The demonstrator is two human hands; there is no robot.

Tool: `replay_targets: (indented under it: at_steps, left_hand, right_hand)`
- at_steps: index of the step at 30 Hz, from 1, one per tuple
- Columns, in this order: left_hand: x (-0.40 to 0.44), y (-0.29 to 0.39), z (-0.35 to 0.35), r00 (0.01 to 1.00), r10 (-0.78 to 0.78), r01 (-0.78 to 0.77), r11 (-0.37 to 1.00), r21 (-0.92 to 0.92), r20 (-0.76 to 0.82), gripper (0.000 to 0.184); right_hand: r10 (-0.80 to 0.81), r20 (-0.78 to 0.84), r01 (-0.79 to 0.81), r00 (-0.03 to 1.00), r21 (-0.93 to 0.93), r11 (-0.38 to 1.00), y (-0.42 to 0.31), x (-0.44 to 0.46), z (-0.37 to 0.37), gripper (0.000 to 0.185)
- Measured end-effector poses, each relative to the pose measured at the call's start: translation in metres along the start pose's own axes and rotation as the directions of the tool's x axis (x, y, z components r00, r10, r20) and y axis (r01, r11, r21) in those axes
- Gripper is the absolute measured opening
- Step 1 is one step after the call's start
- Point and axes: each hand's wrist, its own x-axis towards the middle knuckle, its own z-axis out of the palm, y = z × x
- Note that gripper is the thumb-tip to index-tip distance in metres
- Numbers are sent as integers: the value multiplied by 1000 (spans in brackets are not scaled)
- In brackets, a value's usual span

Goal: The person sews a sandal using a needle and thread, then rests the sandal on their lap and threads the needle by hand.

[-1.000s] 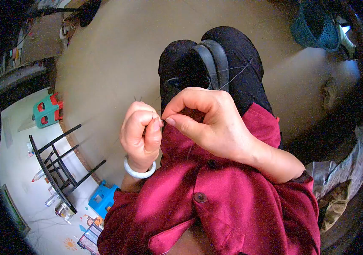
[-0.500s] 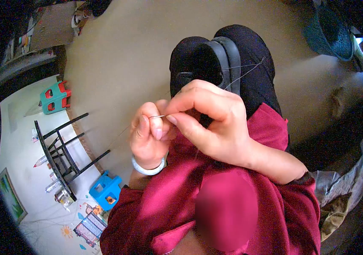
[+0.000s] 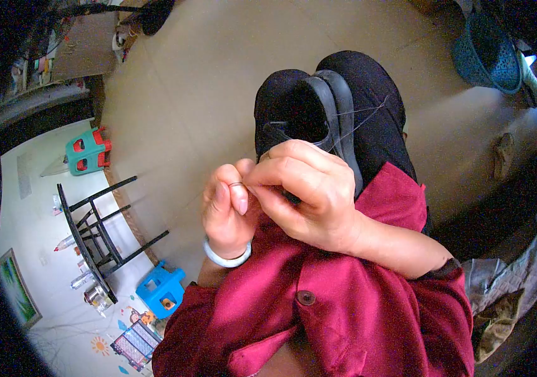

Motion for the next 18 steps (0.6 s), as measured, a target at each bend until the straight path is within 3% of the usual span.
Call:
replay_targets:
  at_steps: [18]
  left_hand:
    - [-1, 2, 0, 999, -17, 18, 1000, -26, 36, 36]
  right_hand:
    - [-28, -33, 28, 999, 4, 1000, -1, 1, 1, 18]
